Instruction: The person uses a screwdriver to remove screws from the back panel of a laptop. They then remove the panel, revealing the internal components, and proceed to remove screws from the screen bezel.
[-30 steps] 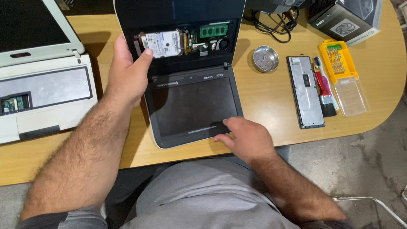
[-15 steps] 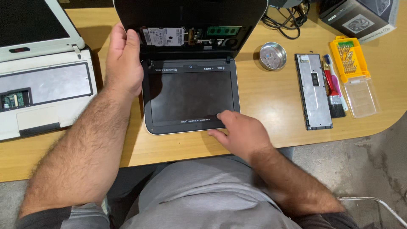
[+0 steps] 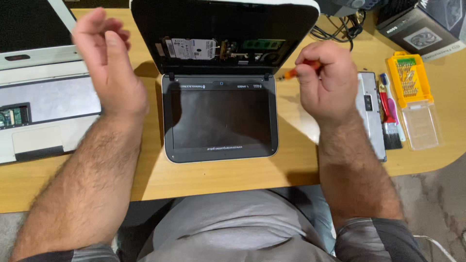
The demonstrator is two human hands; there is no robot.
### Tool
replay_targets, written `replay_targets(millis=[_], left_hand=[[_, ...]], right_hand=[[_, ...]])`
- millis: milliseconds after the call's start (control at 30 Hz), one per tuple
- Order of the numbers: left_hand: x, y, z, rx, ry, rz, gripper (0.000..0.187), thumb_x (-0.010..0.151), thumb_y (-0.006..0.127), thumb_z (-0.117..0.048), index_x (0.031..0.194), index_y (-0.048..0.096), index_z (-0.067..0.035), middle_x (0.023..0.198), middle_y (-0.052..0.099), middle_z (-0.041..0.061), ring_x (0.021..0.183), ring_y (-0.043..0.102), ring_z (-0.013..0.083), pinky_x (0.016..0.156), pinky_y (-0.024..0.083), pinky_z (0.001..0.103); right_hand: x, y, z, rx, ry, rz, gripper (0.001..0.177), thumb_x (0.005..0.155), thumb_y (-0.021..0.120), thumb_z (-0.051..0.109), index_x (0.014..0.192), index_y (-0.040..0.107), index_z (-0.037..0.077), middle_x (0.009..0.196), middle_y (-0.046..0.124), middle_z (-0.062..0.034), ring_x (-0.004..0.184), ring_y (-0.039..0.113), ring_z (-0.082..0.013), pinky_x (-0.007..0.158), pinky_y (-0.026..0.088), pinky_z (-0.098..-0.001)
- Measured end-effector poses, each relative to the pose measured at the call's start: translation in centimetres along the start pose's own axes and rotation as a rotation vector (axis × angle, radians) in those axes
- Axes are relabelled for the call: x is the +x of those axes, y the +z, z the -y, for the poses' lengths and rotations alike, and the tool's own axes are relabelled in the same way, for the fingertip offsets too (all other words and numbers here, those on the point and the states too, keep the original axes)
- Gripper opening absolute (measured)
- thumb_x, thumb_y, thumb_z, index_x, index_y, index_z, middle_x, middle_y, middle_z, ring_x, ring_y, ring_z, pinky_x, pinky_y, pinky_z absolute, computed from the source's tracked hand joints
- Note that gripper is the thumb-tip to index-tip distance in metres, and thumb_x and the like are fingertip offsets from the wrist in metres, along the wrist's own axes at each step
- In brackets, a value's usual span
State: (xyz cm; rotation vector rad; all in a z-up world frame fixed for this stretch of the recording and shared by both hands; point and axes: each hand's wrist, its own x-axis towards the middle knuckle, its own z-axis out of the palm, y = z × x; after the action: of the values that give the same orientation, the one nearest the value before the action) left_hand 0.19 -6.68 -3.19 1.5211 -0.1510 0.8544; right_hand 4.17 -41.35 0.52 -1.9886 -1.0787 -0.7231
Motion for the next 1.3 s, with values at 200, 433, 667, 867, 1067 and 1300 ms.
replay_targets(millis=[200,433,667,867,1067,1300], left_hand=[[-0.2,1.1,-3.8,0.148,0.354,0.245,0.022,0.099,0.059,-0.013,0.107,0.047,0.004,0.095,0.048,0.018,0.088,0.048,0.0322,0.086,0.039,0.045],[-2.5,3.4,-3.0,0.321,0.204,0.948,0.023,0.094,0.071,-0.024,0.110,0.073,-0.007,0.111,0.071,0.008,0.102,0.064,0.0280,0.094,0.047,0.045],[-2.6,3.0,-2.0,0.400,0.144,0.992,0.038,0.090,0.075,-0.030,0.122,0.070,-0.009,0.128,0.069,0.009,0.121,0.062,0.0302,0.108,0.042,0.049],[-2.4,2.6,-2.1,0.404,0.100,0.970,0.037,0.090,0.076,-0.028,0.122,0.071,-0.009,0.127,0.070,0.007,0.121,0.063,0.0276,0.108,0.042,0.046],[-2.6,2.5,-1.8,0.432,0.111,0.988,0.037,0.090,0.075,-0.032,0.121,0.071,-0.012,0.127,0.070,0.005,0.121,0.062,0.0272,0.107,0.041,0.047],[-2.7,2.5,-1.5,0.447,0.105,1.008,0.038,0.090,0.075,-0.035,0.121,0.072,-0.013,0.127,0.069,0.003,0.121,0.061,0.0263,0.107,0.040,0.047]], right_hand=[[-1.3,2.3,-1.3,0.154,0.134,-0.066,0.018,0.106,0.061,0.005,0.103,0.045,-0.002,0.091,0.058,-0.0227,0.082,0.060,-0.0295,0.071,0.051,-0.0364],[-1.2,3.4,-1.0,0.082,0.220,0.022,0.017,0.104,0.062,-0.004,0.106,0.045,-0.001,0.097,0.062,-0.0206,0.086,0.063,-0.0287,0.075,0.050,-0.0357],[-1.4,3.4,-1.0,0.043,0.234,0.069,0.017,0.106,0.062,0.000,0.104,0.046,0.001,0.096,0.062,-0.0174,0.084,0.060,-0.0276,0.076,0.047,-0.0372],[-1.2,3.4,-0.8,0.026,0.217,0.050,0.016,0.109,0.061,0.008,0.104,0.047,0.001,0.097,0.062,-0.0175,0.086,0.062,-0.0276,0.075,0.048,-0.0362],[-1.3,3.4,-0.7,0.042,0.202,0.059,0.017,0.110,0.060,0.008,0.105,0.045,0.001,0.097,0.062,-0.0185,0.086,0.061,-0.0286,0.078,0.047,-0.0377],[-2.1,4.7,-1.2,0.315,0.239,-0.096,0.041,0.093,0.078,-0.012,0.109,0.042,0.001,0.101,0.065,-0.0325,0.095,0.068,-0.0355,0.078,0.054,-0.0348]])
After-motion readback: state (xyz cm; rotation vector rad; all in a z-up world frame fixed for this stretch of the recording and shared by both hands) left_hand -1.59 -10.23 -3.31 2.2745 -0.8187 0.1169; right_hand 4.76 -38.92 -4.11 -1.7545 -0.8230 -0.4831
